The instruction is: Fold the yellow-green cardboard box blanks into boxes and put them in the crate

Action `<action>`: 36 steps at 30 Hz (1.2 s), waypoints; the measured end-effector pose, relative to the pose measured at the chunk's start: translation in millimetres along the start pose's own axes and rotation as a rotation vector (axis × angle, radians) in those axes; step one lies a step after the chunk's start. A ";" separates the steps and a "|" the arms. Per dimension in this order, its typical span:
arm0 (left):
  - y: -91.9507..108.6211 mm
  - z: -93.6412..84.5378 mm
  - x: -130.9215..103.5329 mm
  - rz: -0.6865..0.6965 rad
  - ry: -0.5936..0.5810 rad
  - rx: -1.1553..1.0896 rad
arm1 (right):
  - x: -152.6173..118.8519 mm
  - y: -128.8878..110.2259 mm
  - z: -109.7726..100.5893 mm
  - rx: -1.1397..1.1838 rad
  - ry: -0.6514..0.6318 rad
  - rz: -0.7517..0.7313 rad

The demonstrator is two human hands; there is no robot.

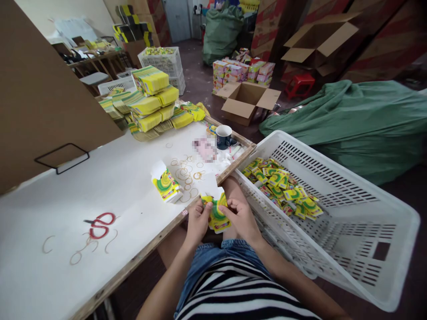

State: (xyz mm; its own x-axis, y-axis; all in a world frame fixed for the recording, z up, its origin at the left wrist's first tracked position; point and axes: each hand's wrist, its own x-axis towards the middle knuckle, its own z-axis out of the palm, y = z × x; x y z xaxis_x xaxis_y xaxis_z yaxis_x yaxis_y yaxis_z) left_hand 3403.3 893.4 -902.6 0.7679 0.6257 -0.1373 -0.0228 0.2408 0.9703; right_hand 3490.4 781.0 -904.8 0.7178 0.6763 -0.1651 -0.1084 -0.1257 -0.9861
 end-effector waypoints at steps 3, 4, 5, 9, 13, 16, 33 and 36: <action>-1.4 0.2 -1.1 0.046 0.004 0.026 | 5.2 5.3 -1.6 -0.041 0.077 -0.079; -1.0 -0.4 -2.0 0.046 -0.003 0.035 | 6.7 6.1 -2.5 -0.032 0.093 -0.112; 0.0 -1.2 -3.0 0.040 -0.018 0.041 | 8.0 6.2 -3.6 -0.014 0.094 -0.147; 9.9 -6.5 -6.3 0.019 -0.181 0.006 | 10.2 2.1 -12.1 0.029 -0.027 -0.266; 23.0 -11.9 -7.8 -0.028 -0.347 -0.023 | 11.3 -6.4 -25.8 -0.003 -0.198 -0.283; 28.5 -11.9 -9.8 -0.081 -0.416 -0.044 | 12.6 -14.9 -34.0 -0.059 -0.271 -0.302; 10.8 -7.4 -10.2 -0.015 -0.231 0.097 | 14.8 -25.7 -41.3 -0.244 -0.207 -0.279; 8.4 -4.6 -10.3 -0.012 -0.244 0.104 | 14.2 -26.3 -37.8 -0.339 -0.211 -0.198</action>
State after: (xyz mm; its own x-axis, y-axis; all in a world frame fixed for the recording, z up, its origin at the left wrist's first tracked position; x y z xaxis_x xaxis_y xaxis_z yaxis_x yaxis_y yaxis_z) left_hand 3392.3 892.4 -894.0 0.8997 0.4227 -0.1086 0.0432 0.1615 0.9859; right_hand 3529.4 766.5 -880.5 0.5425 0.8400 -0.0079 0.2744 -0.1860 -0.9434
